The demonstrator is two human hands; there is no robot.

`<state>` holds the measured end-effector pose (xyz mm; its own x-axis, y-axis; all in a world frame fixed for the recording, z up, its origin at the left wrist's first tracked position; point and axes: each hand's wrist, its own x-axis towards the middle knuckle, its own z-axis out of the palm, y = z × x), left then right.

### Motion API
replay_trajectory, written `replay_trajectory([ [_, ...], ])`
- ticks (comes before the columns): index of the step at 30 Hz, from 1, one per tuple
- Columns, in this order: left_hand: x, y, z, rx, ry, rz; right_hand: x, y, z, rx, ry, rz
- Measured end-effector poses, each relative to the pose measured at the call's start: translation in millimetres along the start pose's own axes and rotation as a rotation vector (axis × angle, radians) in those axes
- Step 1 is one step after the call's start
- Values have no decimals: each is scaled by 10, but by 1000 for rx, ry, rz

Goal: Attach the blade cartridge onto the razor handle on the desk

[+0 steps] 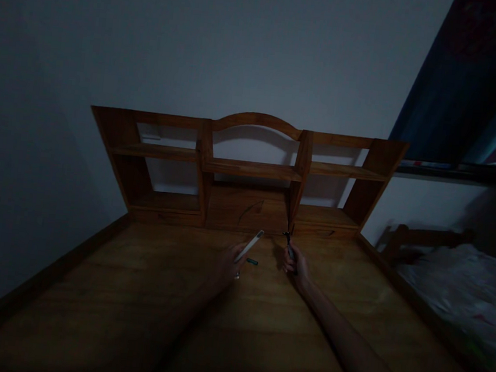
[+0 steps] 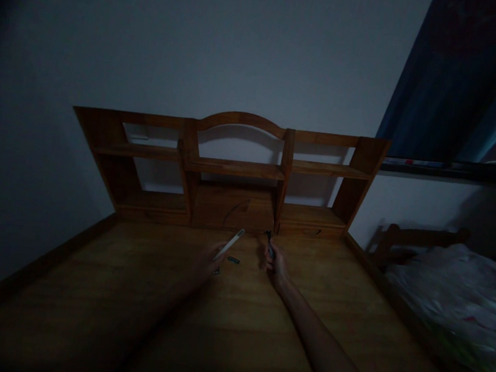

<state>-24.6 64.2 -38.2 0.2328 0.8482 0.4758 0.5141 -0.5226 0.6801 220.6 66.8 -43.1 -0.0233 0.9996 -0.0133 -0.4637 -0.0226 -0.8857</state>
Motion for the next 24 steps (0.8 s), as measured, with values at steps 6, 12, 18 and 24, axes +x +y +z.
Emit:
replay_trajectory([
  [6, -38, 81, 48, 79, -47, 14, 34, 12, -48, -23, 51, 24],
  [12, -135, 214, 73, 112, -142, 72, 16, 49, -108, 26, 44, 38],
  [18, -334, 457, 108, 208, -446, 230, 11, 47, -106, 132, 57, 87],
  [24, -332, 493, 136, 235, -465, 225, -41, 25, -19, 141, 66, 147],
])
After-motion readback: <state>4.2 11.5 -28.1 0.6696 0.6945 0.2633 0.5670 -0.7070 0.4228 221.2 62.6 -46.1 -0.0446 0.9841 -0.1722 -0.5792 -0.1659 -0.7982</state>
